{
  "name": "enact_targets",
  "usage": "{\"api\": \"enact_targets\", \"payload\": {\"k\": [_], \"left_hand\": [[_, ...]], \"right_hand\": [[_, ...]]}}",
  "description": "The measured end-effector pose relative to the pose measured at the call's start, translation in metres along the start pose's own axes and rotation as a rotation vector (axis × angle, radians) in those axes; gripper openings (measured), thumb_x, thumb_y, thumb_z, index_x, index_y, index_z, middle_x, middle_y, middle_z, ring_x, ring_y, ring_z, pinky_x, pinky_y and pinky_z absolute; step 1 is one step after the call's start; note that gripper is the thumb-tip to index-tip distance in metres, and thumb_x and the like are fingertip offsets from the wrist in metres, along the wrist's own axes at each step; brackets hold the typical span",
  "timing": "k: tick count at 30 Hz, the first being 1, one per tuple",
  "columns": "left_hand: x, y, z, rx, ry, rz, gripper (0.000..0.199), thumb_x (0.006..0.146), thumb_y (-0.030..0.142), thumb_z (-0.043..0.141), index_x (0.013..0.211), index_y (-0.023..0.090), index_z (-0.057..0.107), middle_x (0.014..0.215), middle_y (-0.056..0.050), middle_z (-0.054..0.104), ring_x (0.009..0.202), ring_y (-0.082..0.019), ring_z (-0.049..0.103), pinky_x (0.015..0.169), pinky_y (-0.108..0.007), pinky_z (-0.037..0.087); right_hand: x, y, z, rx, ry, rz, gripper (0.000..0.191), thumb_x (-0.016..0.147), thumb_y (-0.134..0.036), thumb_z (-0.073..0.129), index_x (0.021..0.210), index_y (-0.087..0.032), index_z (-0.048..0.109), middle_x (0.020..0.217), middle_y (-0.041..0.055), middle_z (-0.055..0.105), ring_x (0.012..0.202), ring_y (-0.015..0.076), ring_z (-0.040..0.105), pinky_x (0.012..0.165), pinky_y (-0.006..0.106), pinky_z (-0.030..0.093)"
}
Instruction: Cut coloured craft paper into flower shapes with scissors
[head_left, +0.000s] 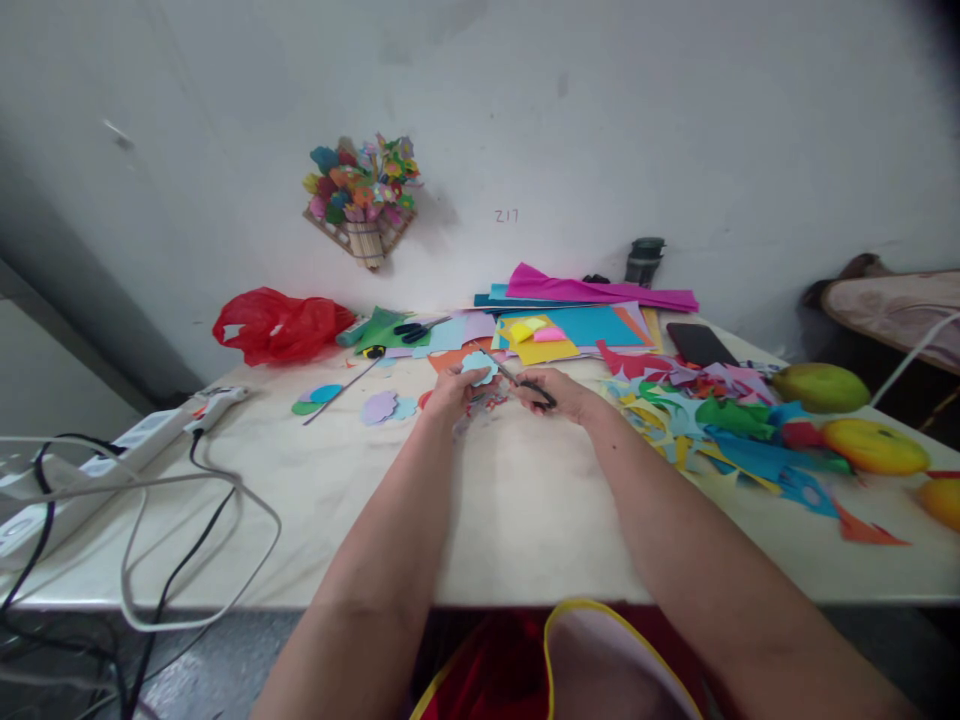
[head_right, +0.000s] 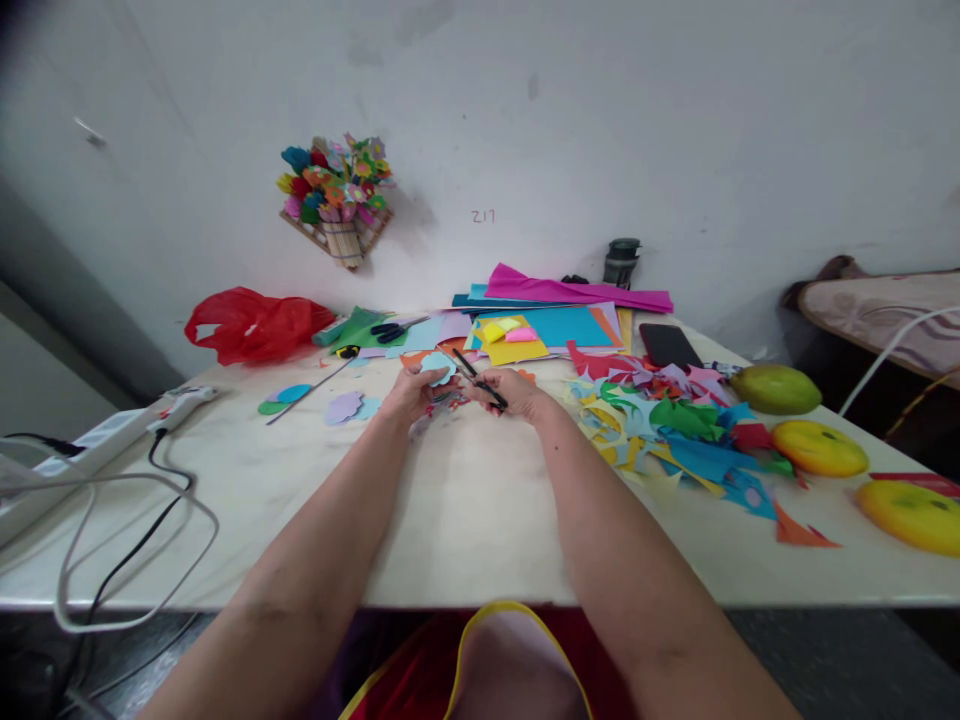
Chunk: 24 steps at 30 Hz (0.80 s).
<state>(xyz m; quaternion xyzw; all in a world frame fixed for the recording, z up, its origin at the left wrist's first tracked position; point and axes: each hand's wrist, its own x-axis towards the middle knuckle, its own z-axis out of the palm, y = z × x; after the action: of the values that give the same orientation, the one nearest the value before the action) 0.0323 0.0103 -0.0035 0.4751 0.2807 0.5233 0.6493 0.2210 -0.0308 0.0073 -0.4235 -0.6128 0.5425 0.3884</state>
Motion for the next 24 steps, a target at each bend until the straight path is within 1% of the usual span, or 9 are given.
{"api": "enact_targets", "payload": {"k": [7, 15, 19, 24], "left_hand": [[0.0006, -0.0008, -0.0005, -0.013, 0.003, 0.006, 0.026, 0.057, 0.017, 0.078, 0.078, 0.010, 0.065, 0.075, -0.006, 0.070, 0.067, -0.017, 0.068, 0.072, -0.030, 0.056], [0.0010, -0.0011, -0.0012, -0.027, 0.001, 0.004, 0.028, 0.056, 0.017, 0.079, 0.080, 0.010, 0.065, 0.076, -0.007, 0.070, 0.067, -0.017, 0.069, 0.074, -0.030, 0.056], [-0.0003, -0.0001, -0.0004, -0.022, -0.005, 0.010, 0.026, 0.059, 0.017, 0.078, 0.080, 0.010, 0.064, 0.076, -0.007, 0.070, 0.068, -0.017, 0.069, 0.074, -0.030, 0.056], [-0.0005, 0.0003, 0.0000, -0.012, 0.013, 0.002, 0.024, 0.060, 0.015, 0.077, 0.080, 0.010, 0.064, 0.077, -0.007, 0.070, 0.068, -0.017, 0.069, 0.075, -0.030, 0.056]], "right_hand": [[0.0004, 0.0011, -0.0010, -0.017, -0.014, -0.039, 0.026, 0.070, -0.041, 0.064, 0.064, -0.016, 0.057, 0.048, -0.0025, 0.048, 0.041, 0.0079, 0.040, 0.038, 0.022, 0.028], [-0.0021, -0.0021, 0.0005, -0.035, -0.030, -0.059, 0.021, 0.067, -0.034, 0.068, 0.067, -0.015, 0.058, 0.049, -0.0044, 0.045, 0.043, 0.0070, 0.038, 0.038, 0.021, 0.026], [-0.0012, -0.0011, 0.0000, 0.011, -0.049, -0.063, 0.017, 0.066, -0.030, 0.067, 0.068, -0.016, 0.058, 0.049, -0.0051, 0.043, 0.043, 0.0067, 0.036, 0.039, 0.021, 0.025], [-0.0006, 0.0000, -0.0007, 0.024, -0.043, -0.058, 0.017, 0.068, -0.031, 0.067, 0.069, -0.016, 0.058, 0.049, -0.0047, 0.045, 0.043, 0.0070, 0.037, 0.038, 0.021, 0.026]]}}
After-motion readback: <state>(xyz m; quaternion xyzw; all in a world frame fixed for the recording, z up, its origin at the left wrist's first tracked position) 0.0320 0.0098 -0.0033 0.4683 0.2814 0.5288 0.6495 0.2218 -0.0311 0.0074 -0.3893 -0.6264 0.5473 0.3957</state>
